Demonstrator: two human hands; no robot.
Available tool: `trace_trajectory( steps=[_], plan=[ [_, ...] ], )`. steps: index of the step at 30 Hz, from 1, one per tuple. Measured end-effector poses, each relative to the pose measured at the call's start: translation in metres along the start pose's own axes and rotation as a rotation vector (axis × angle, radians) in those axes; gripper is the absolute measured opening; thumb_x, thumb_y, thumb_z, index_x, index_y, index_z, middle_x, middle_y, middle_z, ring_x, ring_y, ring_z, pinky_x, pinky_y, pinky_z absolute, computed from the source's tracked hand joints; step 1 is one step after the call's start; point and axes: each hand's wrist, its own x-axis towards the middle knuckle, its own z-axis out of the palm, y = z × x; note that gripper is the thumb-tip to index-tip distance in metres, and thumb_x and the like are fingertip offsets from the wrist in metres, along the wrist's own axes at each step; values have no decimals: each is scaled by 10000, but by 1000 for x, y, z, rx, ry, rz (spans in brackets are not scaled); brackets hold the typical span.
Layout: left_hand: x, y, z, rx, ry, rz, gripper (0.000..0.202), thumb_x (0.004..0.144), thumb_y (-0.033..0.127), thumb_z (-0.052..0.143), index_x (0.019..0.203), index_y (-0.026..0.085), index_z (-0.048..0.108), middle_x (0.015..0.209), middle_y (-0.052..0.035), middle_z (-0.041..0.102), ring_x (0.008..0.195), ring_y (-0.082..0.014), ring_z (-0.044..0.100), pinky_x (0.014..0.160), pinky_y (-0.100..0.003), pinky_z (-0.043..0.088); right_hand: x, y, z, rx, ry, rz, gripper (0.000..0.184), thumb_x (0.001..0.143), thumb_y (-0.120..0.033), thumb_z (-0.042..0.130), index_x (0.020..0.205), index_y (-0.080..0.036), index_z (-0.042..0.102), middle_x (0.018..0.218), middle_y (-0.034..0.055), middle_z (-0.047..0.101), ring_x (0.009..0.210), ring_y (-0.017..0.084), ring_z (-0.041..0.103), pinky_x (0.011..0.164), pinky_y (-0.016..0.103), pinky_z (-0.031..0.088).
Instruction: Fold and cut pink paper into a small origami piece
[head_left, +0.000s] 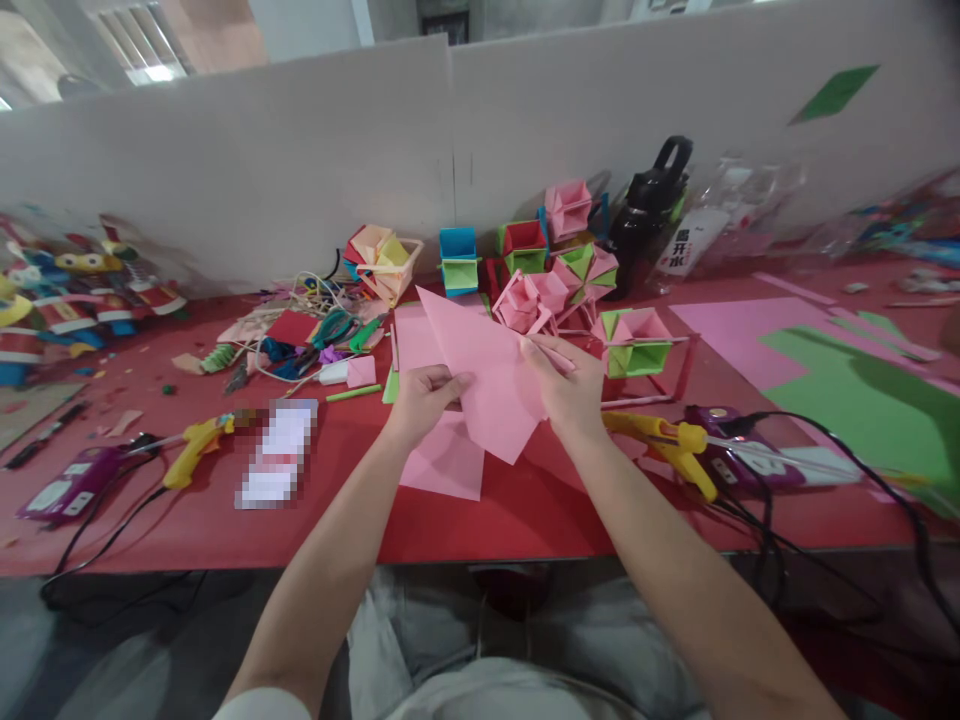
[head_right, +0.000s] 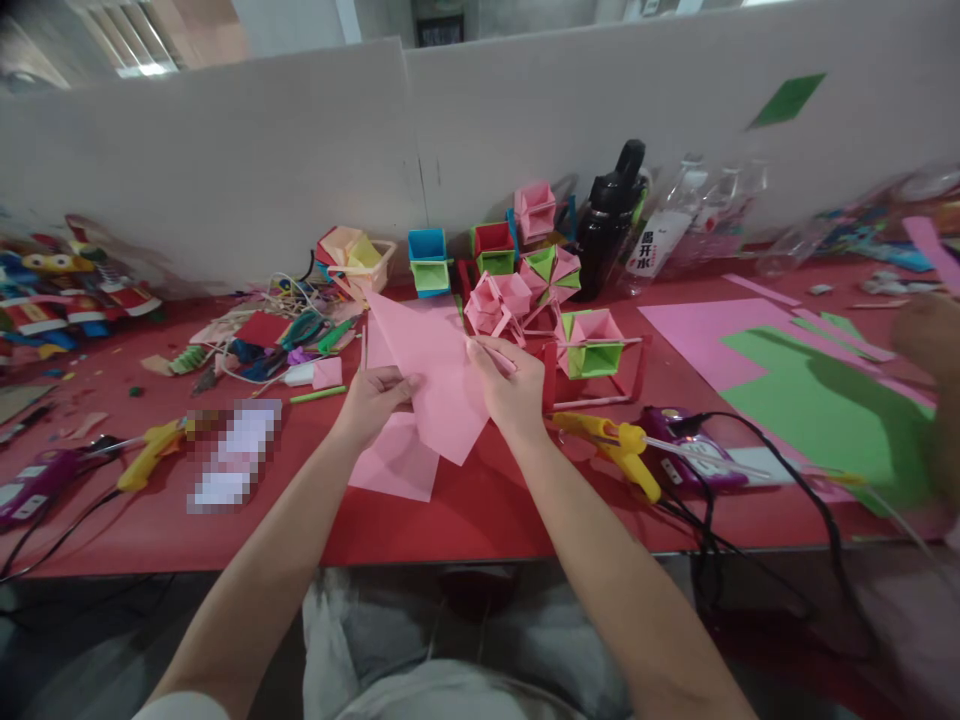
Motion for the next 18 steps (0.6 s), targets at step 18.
trace_trajectory(
  steps=[18],
  plan=[
    [9,3,-18,-97,93,63,335,660,375,890,726,137,663,669,3,654,624,-109,641,622,-252,611,-3,2,0,-14,-84,-8,195,783,-399,793,879,-228,800,890,39,800,861,227,756,823,376,620]
  ],
)
